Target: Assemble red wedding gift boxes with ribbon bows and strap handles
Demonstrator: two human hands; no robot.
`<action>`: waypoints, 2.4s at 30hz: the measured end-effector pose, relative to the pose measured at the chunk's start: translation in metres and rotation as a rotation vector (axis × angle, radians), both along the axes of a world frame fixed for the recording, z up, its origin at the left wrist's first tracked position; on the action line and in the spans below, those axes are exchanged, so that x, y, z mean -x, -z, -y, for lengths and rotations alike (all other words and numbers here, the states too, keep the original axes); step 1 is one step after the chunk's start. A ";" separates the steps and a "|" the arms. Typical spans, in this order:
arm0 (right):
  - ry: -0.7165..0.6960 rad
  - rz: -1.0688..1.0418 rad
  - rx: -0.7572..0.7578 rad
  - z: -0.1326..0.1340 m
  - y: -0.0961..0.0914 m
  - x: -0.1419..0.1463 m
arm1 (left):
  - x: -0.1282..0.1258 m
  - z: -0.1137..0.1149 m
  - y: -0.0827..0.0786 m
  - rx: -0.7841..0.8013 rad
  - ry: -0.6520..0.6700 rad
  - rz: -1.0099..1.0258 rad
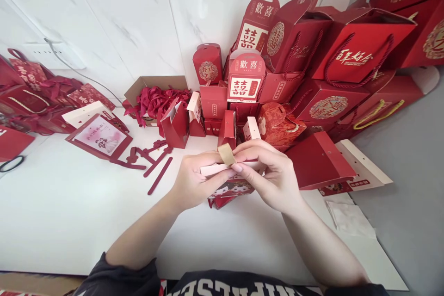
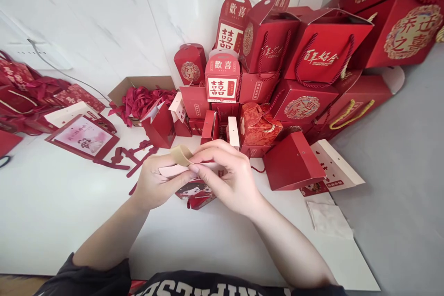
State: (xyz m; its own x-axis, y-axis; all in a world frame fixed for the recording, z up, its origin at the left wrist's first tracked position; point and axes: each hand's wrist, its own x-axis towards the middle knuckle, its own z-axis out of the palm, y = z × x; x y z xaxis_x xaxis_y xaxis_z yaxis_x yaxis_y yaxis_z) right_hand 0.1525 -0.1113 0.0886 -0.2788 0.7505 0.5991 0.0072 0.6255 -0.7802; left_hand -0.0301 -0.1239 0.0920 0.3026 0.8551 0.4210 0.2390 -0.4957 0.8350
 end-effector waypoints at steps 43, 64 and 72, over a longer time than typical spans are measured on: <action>0.047 0.226 0.112 -0.007 -0.002 -0.014 | 0.007 -0.006 0.004 -0.341 -0.190 -0.114; -0.405 -0.652 0.227 -0.015 -0.011 -0.012 | 0.013 -0.011 0.001 -0.122 -0.202 -0.054; -0.431 -0.674 0.220 -0.008 -0.011 -0.010 | 0.004 -0.008 0.003 -0.031 -0.268 -0.009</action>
State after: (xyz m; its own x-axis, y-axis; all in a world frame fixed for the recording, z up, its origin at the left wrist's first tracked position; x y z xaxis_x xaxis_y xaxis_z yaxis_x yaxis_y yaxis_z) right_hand 0.1628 -0.1029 0.1000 -0.2026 0.7796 0.5925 -0.7113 0.2987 -0.6362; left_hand -0.0342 -0.1162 0.0892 0.0708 0.8922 0.4461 0.3730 -0.4384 0.8177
